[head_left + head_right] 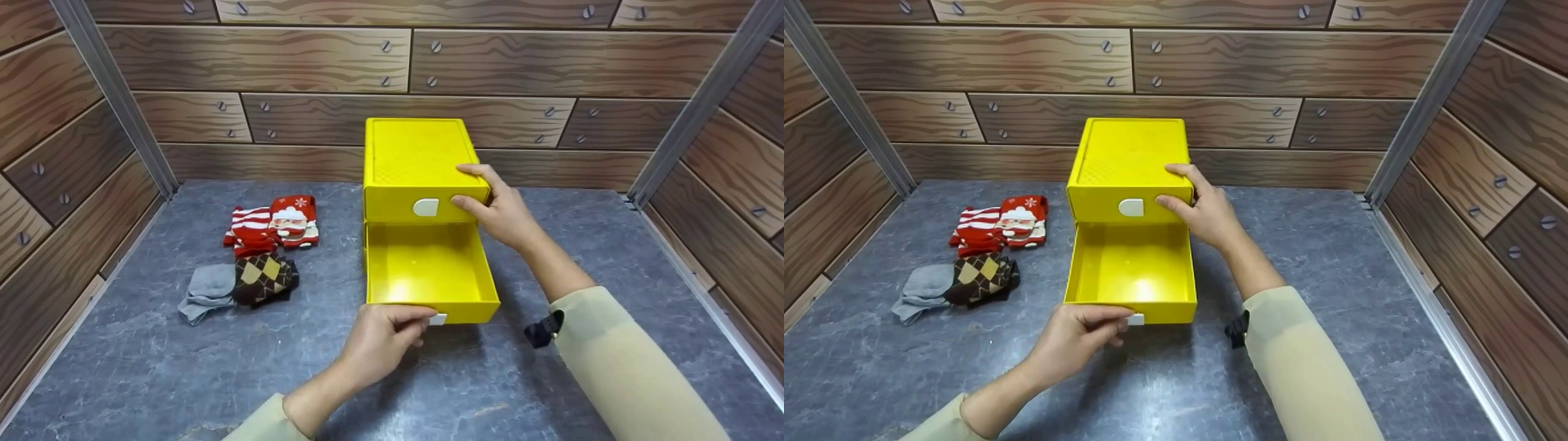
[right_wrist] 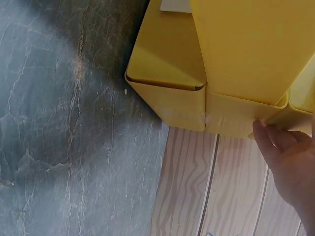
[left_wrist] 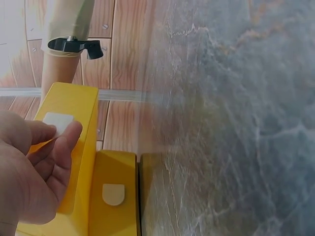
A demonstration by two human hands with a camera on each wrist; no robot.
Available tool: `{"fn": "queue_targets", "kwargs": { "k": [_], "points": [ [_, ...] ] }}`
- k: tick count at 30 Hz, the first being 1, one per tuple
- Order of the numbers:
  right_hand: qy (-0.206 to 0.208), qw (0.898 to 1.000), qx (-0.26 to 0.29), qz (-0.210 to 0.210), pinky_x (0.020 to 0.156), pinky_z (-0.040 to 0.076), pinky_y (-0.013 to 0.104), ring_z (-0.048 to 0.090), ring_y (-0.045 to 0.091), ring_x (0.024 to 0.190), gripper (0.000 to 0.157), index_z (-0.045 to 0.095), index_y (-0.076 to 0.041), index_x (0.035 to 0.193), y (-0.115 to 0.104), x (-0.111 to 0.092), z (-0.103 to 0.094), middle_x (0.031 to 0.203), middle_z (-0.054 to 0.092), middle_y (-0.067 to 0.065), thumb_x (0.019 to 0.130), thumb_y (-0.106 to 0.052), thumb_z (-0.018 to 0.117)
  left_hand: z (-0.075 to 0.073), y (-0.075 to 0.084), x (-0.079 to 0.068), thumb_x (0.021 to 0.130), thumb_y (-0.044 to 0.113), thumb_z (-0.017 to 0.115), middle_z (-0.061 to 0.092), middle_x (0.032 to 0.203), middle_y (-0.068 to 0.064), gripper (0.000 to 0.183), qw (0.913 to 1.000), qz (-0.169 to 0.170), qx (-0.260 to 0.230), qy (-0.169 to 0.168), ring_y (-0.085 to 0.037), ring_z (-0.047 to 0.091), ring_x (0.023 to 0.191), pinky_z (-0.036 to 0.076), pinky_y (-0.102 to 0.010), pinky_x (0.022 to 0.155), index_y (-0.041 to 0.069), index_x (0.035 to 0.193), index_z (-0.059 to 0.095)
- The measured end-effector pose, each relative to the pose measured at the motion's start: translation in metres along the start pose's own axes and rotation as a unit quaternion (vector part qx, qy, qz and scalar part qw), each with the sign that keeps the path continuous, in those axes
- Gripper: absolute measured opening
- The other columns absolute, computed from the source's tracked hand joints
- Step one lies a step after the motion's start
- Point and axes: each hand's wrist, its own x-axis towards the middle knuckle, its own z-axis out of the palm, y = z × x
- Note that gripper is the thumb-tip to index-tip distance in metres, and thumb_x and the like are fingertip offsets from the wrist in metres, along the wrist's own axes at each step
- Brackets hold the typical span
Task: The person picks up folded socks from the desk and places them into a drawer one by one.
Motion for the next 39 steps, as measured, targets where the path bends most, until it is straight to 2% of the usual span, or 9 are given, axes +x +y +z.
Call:
{"fn": "queue_targets", "kwargs": {
  "k": [2, 11, 18, 20, 26, 29, 33, 37, 39],
  "points": [
    [0.002, 1.000, 0.000, 0.002, 0.076, 0.050, 0.037, 0.057, 0.026, 0.093, 0.055, 0.042, -0.020, 0.145, 0.001, 0.000, 0.000, 0.120, 0.057, 0.014, 0.095, -0.030, 0.064, 0.000, 0.000, 0.000, 0.091, 0.001, 0.066, 0.069, 0.079, 0.005, 0.019, 1.0000, -0.001, -0.004, 0.000, -0.015, 0.068, 0.062, 0.058, -0.039, 0.060, 0.010, 0.104, 0.077],
    [0.007, 1.000, -0.002, -0.009, 0.072, 0.050, 0.035, 0.056, 0.025, 0.090, 0.055, 0.043, -0.020, 0.144, 0.003, -0.001, -0.001, 0.116, 0.058, 0.014, 0.094, -0.030, 0.065, 0.001, -0.001, -0.002, 0.091, 0.002, 0.066, 0.069, 0.079, 0.005, 0.019, 1.0000, -0.003, -0.002, 0.001, -0.015, 0.068, 0.062, 0.058, -0.038, 0.059, 0.011, 0.103, 0.078],
    [0.009, 1.000, 0.001, -0.009, 0.059, 0.050, 0.034, 0.057, 0.026, 0.076, 0.055, 0.044, -0.020, 0.144, 0.003, -0.002, -0.002, 0.108, 0.059, 0.016, 0.094, -0.031, 0.066, 0.001, 0.001, -0.003, 0.091, 0.000, 0.065, 0.071, 0.083, 0.005, 0.021, 0.9999, -0.012, -0.008, -0.004, -0.019, 0.069, 0.063, 0.056, -0.027, 0.058, 0.011, 0.105, 0.077],
    [0.009, 1.000, 0.000, -0.010, 0.060, 0.050, 0.034, 0.057, 0.025, 0.077, 0.056, 0.044, -0.020, 0.144, 0.003, -0.002, -0.002, 0.109, 0.059, 0.015, 0.094, -0.031, 0.066, 0.000, 0.002, -0.004, 0.091, -0.001, 0.065, 0.072, 0.087, 0.004, 0.023, 0.9998, -0.013, -0.010, -0.009, -0.019, 0.069, 0.065, 0.056, -0.025, 0.059, 0.010, 0.107, 0.076],
    [0.005, 1.000, -0.002, -0.012, 0.059, 0.050, 0.035, 0.057, 0.025, 0.076, 0.056, 0.043, -0.020, 0.144, 0.003, -0.002, -0.002, 0.108, 0.059, 0.015, 0.094, -0.031, 0.065, -0.008, 0.006, -0.008, 0.090, -0.003, 0.066, 0.074, 0.095, -0.001, 0.029, 0.9998, -0.007, -0.001, -0.019, -0.011, 0.068, 0.066, 0.057, -0.027, 0.062, 0.013, 0.113, 0.075],
    [0.006, 1.000, -0.001, -0.013, 0.060, 0.050, 0.035, 0.057, 0.025, 0.077, 0.055, 0.043, -0.020, 0.144, 0.003, -0.001, -0.002, 0.109, 0.058, 0.015, 0.094, -0.030, 0.065, -0.014, 0.008, -0.011, 0.089, -0.002, 0.067, 0.074, 0.099, -0.005, 0.028, 0.9997, -0.003, -0.011, -0.019, -0.009, 0.068, 0.067, 0.058, -0.030, 0.064, 0.012, 0.112, 0.074],
    [0.006, 1.000, 0.007, -0.014, 0.068, 0.050, 0.034, 0.057, 0.024, 0.086, 0.055, 0.043, -0.018, 0.144, 0.002, -0.001, -0.001, 0.115, 0.058, 0.015, 0.094, -0.029, 0.065, -0.029, 0.015, -0.014, 0.088, 0.001, 0.069, 0.072, 0.104, -0.010, 0.023, 0.9988, -0.007, -0.039, -0.026, -0.011, 0.070, 0.073, 0.058, -0.029, 0.066, 0.006, 0.110, 0.074],
    [-0.001, 1.000, 0.014, -0.011, 0.075, 0.050, 0.034, 0.057, 0.024, 0.094, 0.056, 0.042, -0.017, 0.144, 0.002, 0.000, 0.000, 0.121, 0.056, 0.015, 0.095, -0.028, 0.065, -0.052, 0.026, -0.017, 0.087, 0.005, 0.071, 0.072, 0.103, -0.015, 0.021, 0.9976, -0.013, -0.059, -0.033, -0.016, 0.071, 0.076, 0.057, -0.029, 0.065, 0.002, 0.108, 0.073],
    [-0.002, 1.000, 0.015, -0.010, 0.075, 0.050, 0.035, 0.057, 0.024, 0.095, 0.056, 0.043, -0.017, 0.144, 0.001, 0.000, 0.000, 0.121, 0.056, 0.015, 0.094, -0.028, 0.065, -0.067, 0.032, -0.017, 0.087, 0.008, 0.072, 0.072, 0.100, -0.016, 0.021, 0.9979, -0.002, -0.057, -0.029, -0.018, 0.070, 0.075, 0.058, -0.031, 0.063, 0.003, 0.107, 0.073]
  ]
}}
